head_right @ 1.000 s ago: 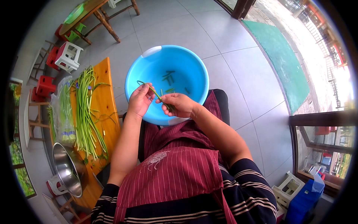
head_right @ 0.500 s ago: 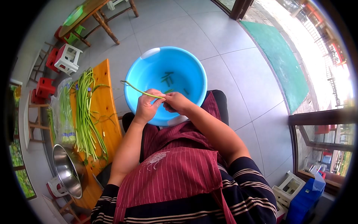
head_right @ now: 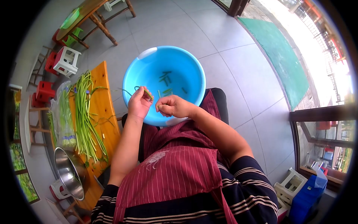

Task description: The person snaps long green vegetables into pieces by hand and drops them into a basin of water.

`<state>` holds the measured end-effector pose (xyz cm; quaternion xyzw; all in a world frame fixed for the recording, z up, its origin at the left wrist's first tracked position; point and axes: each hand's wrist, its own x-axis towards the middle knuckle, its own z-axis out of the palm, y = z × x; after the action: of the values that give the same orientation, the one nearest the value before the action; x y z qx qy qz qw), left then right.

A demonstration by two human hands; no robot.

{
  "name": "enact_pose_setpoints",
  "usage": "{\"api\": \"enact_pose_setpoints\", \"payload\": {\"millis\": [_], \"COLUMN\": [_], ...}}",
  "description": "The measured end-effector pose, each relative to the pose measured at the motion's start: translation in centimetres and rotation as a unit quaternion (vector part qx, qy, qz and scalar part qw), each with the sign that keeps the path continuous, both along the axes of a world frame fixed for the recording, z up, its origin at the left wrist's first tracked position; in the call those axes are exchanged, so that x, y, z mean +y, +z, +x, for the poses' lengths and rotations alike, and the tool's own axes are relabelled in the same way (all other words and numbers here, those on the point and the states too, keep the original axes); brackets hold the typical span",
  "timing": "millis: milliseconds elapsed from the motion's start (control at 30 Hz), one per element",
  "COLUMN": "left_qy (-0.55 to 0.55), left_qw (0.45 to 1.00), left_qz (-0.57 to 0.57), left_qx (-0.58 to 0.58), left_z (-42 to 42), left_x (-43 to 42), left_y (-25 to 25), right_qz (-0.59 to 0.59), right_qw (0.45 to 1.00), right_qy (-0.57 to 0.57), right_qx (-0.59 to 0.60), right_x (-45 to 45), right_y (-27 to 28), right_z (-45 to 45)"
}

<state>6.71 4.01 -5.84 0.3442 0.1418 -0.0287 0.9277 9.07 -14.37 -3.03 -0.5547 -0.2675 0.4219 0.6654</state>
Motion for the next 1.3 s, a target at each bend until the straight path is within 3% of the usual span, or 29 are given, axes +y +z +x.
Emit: {"api": "enact_pose_setpoints", "payload": {"millis": [67,133,300,367,500,567,733,767,833,867,900,933,967,1067,1100,1133,1167,1200,1233,1267,1300], "left_qy": [0.072,0.068,-0.072,-0.143,-0.184,-0.112,-0.025,-0.002,0.030,0.026,0.023,0.021,0.015,0.004,0.004,0.005,0.024,0.044,0.030,0.033,0.002], "left_qw": [0.997,0.997,0.990,0.971,0.970,0.985,0.991,0.981,0.932,0.933,0.849,0.731,0.670,0.655,0.713,0.713,0.848,0.940,0.975,0.975,0.993], "left_qz": [-0.004,0.026,0.119,0.191,0.158,0.126,0.127,0.195,0.355,0.355,0.498,0.620,0.650,0.660,0.624,0.625,0.492,0.334,0.218,0.217,0.122], "left_qx": [0.020,-0.007,0.030,0.014,-0.032,0.038,0.039,0.009,-0.057,-0.057,-0.174,-0.285,-0.358,-0.368,-0.319,-0.319,-0.195,-0.060,-0.016,-0.015,0.009], "left_z": [0.4,0.3,-0.4,-0.4,-0.3,-0.3,-0.1,-0.2,-0.4,-0.6,-0.6,-0.7,-0.7,-0.7,-0.8,-0.7,-0.5,-0.2,-0.1,-0.2,-0.3], "left_x": [1.3,1.5,-0.3,0.0,0.0,0.0,0.1,-0.2,-1.1,-1.4,-1.7,-2.0,-2.4,-2.8,-2.7,-2.4,-2.0,-1.5,-0.8,-0.7,-0.7], "left_y": [0.1,0.5,1.4,1.0,0.9,1.2,1.4,1.5,2.5,2.5,2.6,2.7,3.3,2.9,2.8,2.5,2.1,1.6,1.4,1.1,0.7], "right_qz": [0.012,0.053,-0.059,-0.034,0.020,0.009,-0.048,-0.070,-0.091,-0.110,-0.129,-0.129,-0.158,-0.176,-0.167,-0.166,-0.155,-0.144,-0.145,-0.086,-0.027], "right_qw": [0.999,0.996,0.965,0.964,0.957,0.957,0.958,0.962,0.963,0.963,0.963,0.962,0.958,0.956,0.960,0.960,0.968,0.976,0.976,0.989,0.996], "right_qy": [0.033,-0.060,-0.171,-0.155,-0.114,-0.106,-0.109,-0.117,-0.127,-0.141,-0.155,-0.157,-0.164,-0.170,-0.169,-0.167,-0.154,-0.140,-0.138,-0.110,-0.083], "right_qx": [-0.025,0.035,0.187,0.212,0.268,0.268,0.259,0.238,0.219,0.201,0.181,0.181,0.175,0.160,0.151,0.151,0.119,0.087,0.087,0.054,0.022], "right_x": [0.2,0.4,1.2,1.4,1.5,1.3,1.2,1.3,1.5,1.5,1.6,1.6,1.6,1.1,1.0,0.8,0.6,0.4,0.3,0.1,0.1], "right_y": [0.0,-0.5,-0.6,-0.6,-1.5,-1.6,-1.5,-1.7,-2.2,-2.5,-2.7,-2.9,-3.0,-3.0,-2.9,-2.6,-2.2,-1.8,-1.3,-0.9,-0.7], "right_z": [-0.1,-0.4,0.6,0.5,0.4,0.5,0.6,0.7,0.8,0.9,1.1,1.2,1.4,1.4,1.2,0.9,0.6,0.4,0.4,0.3,0.2]}}
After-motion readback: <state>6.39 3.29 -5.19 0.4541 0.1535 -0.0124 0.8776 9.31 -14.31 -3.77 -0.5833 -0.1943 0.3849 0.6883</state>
